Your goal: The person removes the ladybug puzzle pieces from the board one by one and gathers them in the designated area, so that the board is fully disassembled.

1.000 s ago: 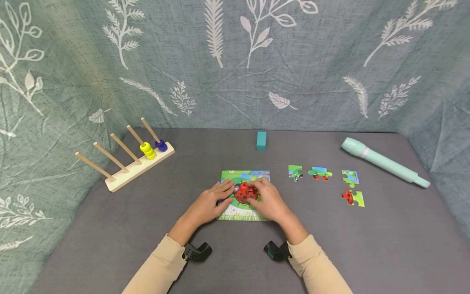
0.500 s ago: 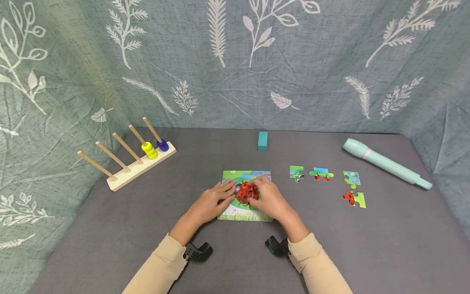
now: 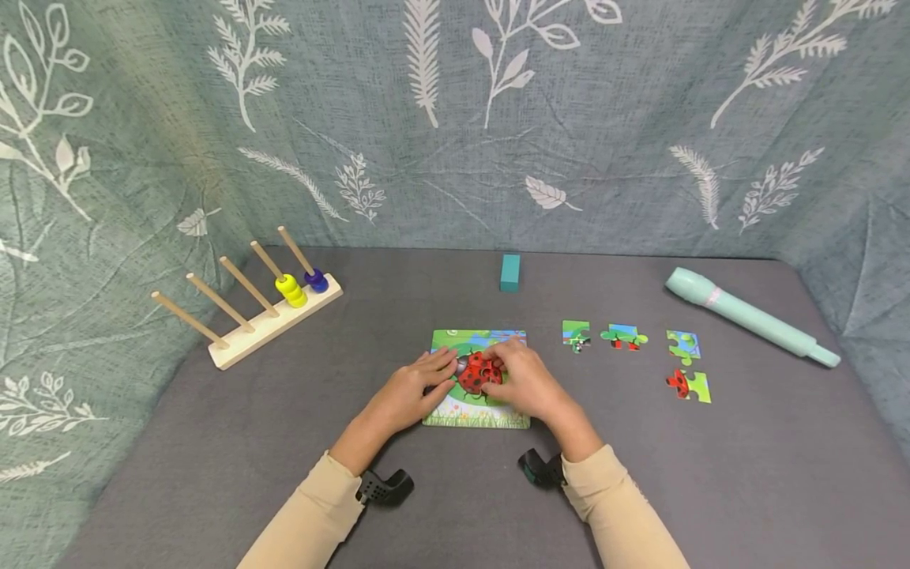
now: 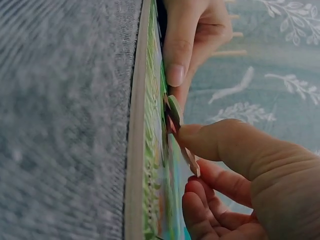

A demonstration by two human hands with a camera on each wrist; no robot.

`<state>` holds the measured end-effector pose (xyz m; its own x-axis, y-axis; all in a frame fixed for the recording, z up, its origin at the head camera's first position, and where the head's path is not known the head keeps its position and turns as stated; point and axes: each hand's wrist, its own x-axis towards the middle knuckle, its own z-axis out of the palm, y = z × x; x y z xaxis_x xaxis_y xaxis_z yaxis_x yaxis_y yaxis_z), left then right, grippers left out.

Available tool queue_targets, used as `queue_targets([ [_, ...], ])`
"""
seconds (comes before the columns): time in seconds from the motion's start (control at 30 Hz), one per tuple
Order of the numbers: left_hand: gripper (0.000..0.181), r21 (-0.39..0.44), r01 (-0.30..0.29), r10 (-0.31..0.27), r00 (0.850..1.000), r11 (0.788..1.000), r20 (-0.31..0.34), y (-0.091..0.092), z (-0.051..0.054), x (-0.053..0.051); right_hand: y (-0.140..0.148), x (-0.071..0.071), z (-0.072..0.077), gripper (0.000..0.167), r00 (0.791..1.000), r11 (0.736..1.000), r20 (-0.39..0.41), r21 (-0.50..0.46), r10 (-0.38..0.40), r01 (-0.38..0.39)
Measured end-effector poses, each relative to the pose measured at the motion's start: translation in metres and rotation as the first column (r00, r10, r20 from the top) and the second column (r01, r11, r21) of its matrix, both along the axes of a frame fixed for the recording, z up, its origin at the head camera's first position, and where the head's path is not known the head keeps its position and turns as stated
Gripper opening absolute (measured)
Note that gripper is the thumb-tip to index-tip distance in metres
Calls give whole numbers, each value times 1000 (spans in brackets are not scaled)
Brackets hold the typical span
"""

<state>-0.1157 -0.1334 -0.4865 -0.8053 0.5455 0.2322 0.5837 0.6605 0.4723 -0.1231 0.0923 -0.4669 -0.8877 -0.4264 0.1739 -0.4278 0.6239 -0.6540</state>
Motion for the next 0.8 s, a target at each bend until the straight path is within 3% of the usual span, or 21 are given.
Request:
queue_targets([
  [0.1, 40, 6, 4, -4, 1000, 1000, 5, 1, 0, 0, 0, 1, 1, 38, 1000, 1000, -4, 4, -5, 5],
  [0.33, 41, 4, -10, 10, 1000, 1000, -6, -3, 0, 0, 7, 3, 10, 22, 993, 992, 0, -46, -116, 116],
  [0.5, 41, -2, -15, 15, 1000, 1000, -4, -4, -1, 0, 13, 3, 8, 36, 994, 995, 42, -16, -99, 99],
  [0.8, 41, 12, 1, -1, 1000, 1000, -4, -1, -2, -1, 21, 4, 4, 41, 995, 996, 55, -22, -84, 85],
])
